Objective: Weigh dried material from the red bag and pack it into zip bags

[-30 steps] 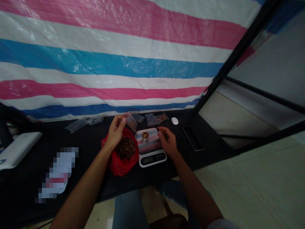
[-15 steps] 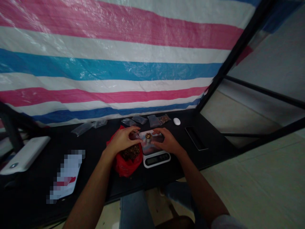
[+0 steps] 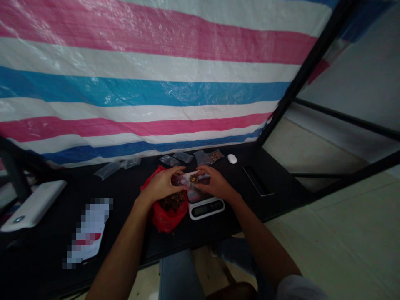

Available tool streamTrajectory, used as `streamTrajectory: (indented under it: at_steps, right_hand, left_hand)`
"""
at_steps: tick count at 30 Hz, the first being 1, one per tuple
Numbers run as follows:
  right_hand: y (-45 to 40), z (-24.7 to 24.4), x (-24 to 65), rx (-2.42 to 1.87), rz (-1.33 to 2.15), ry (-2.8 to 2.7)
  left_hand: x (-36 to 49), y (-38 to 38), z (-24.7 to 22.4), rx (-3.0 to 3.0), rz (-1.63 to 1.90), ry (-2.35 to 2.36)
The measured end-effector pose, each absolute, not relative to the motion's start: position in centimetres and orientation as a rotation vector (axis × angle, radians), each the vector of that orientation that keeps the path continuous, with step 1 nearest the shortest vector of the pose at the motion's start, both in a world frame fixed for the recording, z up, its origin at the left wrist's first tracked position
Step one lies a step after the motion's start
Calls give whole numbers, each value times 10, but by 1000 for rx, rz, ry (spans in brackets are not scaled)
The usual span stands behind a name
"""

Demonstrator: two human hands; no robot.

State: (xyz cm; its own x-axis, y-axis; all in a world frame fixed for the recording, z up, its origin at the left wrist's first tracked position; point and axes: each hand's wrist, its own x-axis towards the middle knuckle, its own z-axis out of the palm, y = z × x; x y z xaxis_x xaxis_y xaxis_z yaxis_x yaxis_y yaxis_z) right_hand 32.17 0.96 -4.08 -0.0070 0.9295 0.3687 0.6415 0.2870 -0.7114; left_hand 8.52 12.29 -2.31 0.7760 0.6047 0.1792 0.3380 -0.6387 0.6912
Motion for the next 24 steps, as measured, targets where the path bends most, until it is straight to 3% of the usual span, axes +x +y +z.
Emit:
streamTrajectory:
  at_steps: [24]
  right_hand:
    - [29, 27, 312, -1415, 112, -2263]
  left_hand:
    - [90, 118, -24, 2322, 748, 601]
